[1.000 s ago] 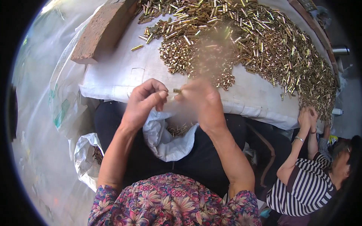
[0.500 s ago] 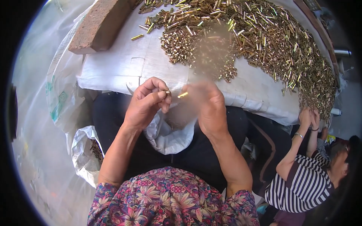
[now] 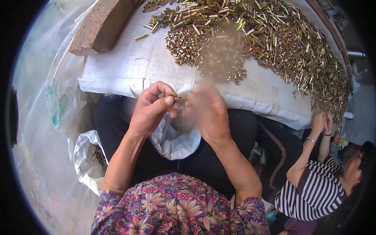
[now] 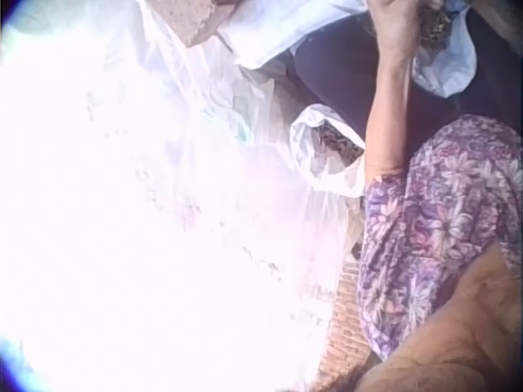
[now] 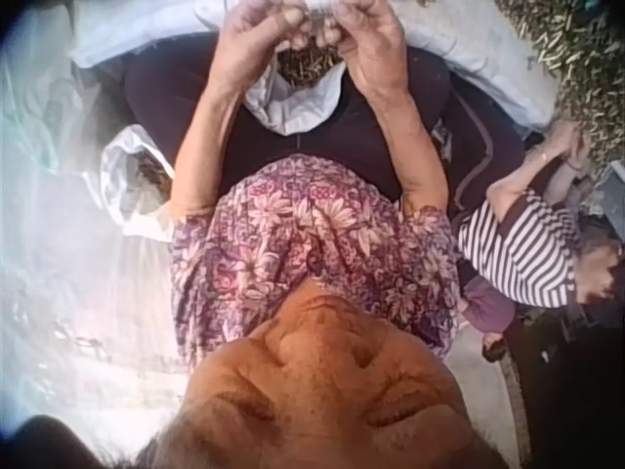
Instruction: The person assembles metal anchor fasteners by repeatedly picking up metal components from a pile on the table, connecting the pieces together by hand, and dropping the assembled anchors into a bag.
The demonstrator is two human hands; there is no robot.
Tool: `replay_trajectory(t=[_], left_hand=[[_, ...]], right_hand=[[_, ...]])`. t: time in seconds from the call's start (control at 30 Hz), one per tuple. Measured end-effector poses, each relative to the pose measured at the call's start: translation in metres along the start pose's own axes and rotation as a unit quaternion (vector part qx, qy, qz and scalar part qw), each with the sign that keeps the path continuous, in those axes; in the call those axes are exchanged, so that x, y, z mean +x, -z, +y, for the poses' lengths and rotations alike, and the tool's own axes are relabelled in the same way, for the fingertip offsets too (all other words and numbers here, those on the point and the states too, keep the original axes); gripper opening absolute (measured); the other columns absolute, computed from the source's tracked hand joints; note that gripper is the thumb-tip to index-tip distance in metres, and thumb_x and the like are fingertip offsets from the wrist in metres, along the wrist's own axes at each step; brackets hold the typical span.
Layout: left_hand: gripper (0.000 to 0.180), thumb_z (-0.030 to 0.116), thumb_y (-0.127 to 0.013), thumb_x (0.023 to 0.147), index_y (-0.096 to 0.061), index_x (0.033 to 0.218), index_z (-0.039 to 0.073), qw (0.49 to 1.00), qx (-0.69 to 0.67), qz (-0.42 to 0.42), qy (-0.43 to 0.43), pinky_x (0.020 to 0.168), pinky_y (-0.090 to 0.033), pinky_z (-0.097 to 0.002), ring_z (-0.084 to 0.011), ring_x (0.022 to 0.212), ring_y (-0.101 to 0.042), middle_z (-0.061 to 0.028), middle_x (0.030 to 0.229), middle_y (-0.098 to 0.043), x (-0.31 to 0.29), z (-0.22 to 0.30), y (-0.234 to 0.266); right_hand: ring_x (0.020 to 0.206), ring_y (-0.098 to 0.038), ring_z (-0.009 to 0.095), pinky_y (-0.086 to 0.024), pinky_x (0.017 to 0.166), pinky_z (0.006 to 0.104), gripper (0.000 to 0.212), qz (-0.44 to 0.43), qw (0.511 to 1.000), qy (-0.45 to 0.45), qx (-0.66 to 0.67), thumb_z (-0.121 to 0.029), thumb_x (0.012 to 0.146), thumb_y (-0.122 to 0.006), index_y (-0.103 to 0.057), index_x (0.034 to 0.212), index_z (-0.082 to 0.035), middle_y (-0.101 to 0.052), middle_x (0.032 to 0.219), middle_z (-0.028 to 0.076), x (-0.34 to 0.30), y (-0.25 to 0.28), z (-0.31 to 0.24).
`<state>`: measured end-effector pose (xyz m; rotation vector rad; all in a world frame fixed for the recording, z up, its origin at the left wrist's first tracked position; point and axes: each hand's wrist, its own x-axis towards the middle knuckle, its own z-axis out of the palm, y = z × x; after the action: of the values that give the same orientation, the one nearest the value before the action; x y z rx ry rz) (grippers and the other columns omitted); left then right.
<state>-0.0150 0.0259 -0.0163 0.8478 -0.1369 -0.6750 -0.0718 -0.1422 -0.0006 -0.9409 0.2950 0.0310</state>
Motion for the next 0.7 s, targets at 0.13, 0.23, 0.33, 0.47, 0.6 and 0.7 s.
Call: replay_trajectory(t=[0.13, 0.23, 0.33, 0.47, 0.6, 0.7], left_hand=[[0.011, 0.01, -0.061, 0.093, -0.057, 0.097, 0.0, 0.994, 0.102, -0.009, -0.035, 0.065, -0.049, -0.021, -0.0082, 0.07, -0.06, -0.0042, 0.083, -0.063, -0.003, 0.001, -0.001], [0.012, 0.01, -0.061, 0.093, -0.056, 0.097, 0.001, 0.994, 0.097, -0.013, -0.04, 0.065, -0.049, -0.0214, -0.0086, 0.071, -0.06, -0.0042, 0.083, -0.062, -0.003, -0.001, 0.001], [0.01, 0.009, -0.06, 0.094, -0.056, 0.098, 0.001, 0.999, 0.039, -0.005, -0.034, 0.066, -0.049, -0.0218, -0.0087, 0.071, -0.06, -0.0042, 0.083, -0.062, -0.004, -0.005, 0.0], [0.01, 0.009, -0.059, 0.094, -0.055, 0.099, 0.001, 0.998, 0.027, -0.003, -0.057, 0.067, -0.049, -0.0221, -0.009, 0.071, -0.059, -0.0045, 0.083, -0.062, -0.003, -0.012, -0.004], [0.01, 0.008, -0.058, 0.095, -0.054, 0.1, 0.001, 0.999, 0.005, -0.01, -0.045, 0.068, -0.049, -0.0224, -0.009, 0.071, -0.059, -0.0047, 0.083, -0.062, -0.004, -0.013, -0.003], [0.01, 0.009, -0.058, 0.095, -0.055, 0.1, 0.001, 0.999, -0.006, -0.005, -0.04, 0.067, -0.049, -0.0222, -0.0088, 0.071, -0.059, -0.0046, 0.083, -0.062, -0.004, -0.014, -0.004]], right_hand=[[0.068, -0.059, 0.013, -0.052, 0.065, 0.0318, 0.009, -0.002, 0.998, -0.045, 0.032, -0.015, 0.096, -0.057, -0.054, 0.095, -0.006, -0.059, 0.079, 0.006, 0.0, 0.007, 0.002], [0.069, -0.059, 0.013, -0.053, 0.065, 0.0321, 0.009, 0.009, 0.998, -0.045, 0.044, -0.015, 0.097, -0.057, -0.054, 0.096, -0.007, -0.059, 0.079, 0.006, -0.002, 0.009, 0.006], [0.069, -0.06, 0.013, -0.054, 0.066, 0.0322, 0.008, -0.002, 0.996, -0.054, 0.074, -0.015, 0.097, -0.056, -0.054, 0.096, -0.007, -0.06, 0.079, 0.006, -0.004, 0.007, 0.008], [0.069, -0.06, 0.013, -0.055, 0.066, 0.0322, 0.008, -0.001, 0.997, -0.047, 0.069, -0.014, 0.097, -0.056, -0.053, 0.096, -0.007, -0.06, 0.08, 0.006, -0.006, 0.007, 0.007], [0.069, -0.06, 0.013, -0.055, 0.065, 0.0324, 0.008, -0.015, 0.999, -0.028, 0.029, -0.012, 0.096, -0.057, -0.053, 0.095, -0.006, -0.061, 0.08, 0.007, -0.008, 0.01, 0.005], [0.068, -0.061, 0.013, -0.055, 0.065, 0.0325, 0.008, -0.014, 1.0, -0.019, -0.001, -0.012, 0.096, -0.058, -0.053, 0.095, -0.006, -0.061, 0.081, 0.007, -0.009, 0.013, 0.004]])
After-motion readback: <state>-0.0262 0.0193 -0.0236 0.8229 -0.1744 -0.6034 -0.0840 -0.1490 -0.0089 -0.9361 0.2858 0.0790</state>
